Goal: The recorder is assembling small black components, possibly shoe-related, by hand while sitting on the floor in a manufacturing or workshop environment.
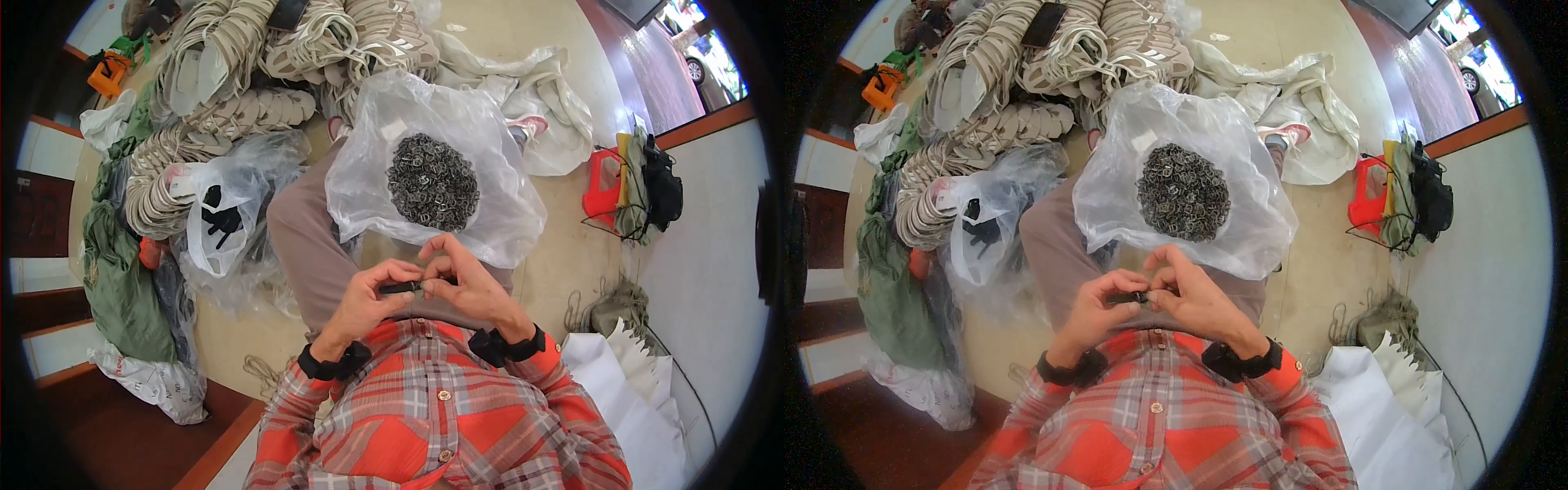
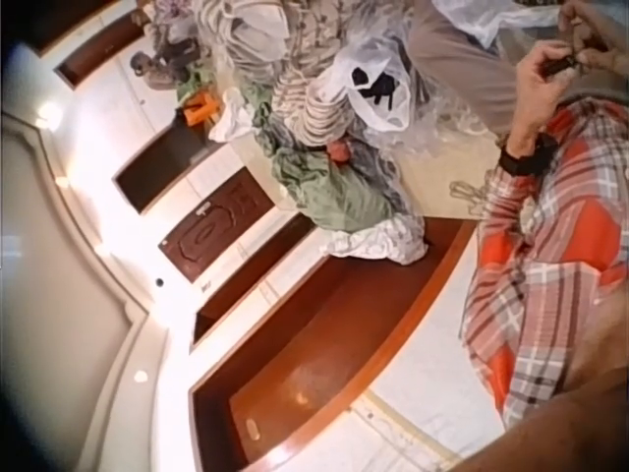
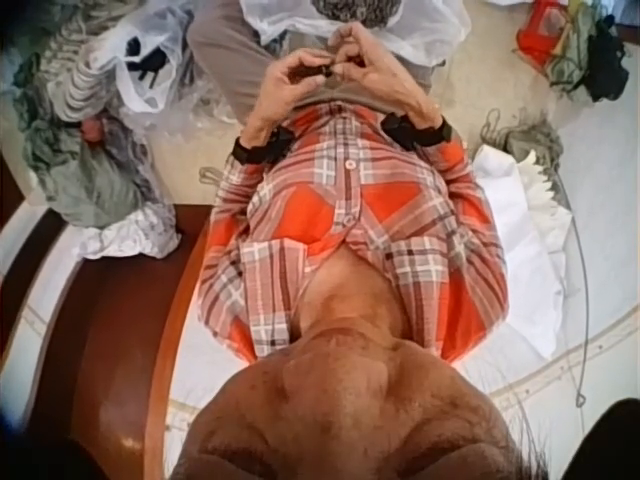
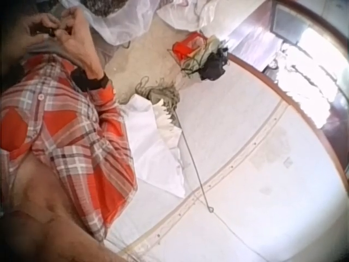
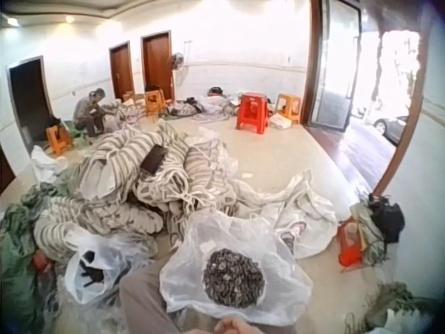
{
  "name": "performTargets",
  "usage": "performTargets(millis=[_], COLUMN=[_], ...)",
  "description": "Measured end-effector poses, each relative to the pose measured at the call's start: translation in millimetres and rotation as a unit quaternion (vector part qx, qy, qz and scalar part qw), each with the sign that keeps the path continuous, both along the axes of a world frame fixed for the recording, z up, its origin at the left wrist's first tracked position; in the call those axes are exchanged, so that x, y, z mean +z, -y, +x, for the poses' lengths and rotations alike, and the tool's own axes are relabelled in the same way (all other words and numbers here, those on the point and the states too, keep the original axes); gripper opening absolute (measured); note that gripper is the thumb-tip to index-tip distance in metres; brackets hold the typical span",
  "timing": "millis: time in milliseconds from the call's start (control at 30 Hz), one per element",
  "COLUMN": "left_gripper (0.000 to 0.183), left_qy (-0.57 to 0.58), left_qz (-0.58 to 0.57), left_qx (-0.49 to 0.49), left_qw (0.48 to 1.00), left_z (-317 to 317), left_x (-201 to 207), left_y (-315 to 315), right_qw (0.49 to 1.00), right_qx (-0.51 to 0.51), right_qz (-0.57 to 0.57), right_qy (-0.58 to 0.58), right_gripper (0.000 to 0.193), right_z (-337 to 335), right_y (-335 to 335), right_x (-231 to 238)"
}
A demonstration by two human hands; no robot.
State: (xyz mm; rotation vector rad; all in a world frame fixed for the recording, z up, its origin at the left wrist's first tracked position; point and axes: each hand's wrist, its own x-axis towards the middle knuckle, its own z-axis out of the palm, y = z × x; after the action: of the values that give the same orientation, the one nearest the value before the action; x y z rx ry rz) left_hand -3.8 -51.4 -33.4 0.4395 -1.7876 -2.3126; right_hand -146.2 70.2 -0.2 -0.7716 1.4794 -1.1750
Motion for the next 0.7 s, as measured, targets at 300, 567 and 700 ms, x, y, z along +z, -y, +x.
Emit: performTargets(millis=[300,567,700], left_gripper=[0.019,0.023,0.028], left_qy=[0.073,0.075,0.118], left_qz=[-0.053,-0.274,-0.270], left_qx=[0.198,0.193,0.213], left_qw=[0.976,0.939,0.932], left_z=[-9,-4,1], left_x=[2,-9,1], left_y=[2,-21,-23], right_qw=[0.870,0.914,0.840], right_qx=[-0.049,-0.049,-0.016], right_qz=[-0.136,-0.055,-0.083], right_qy=[-0.472,-0.399,-0.536], right_gripper=[0.028,0.031,0.020], right_z=[8,32,38], right_y=[27,18,18], right_x=[3,-7,-16])
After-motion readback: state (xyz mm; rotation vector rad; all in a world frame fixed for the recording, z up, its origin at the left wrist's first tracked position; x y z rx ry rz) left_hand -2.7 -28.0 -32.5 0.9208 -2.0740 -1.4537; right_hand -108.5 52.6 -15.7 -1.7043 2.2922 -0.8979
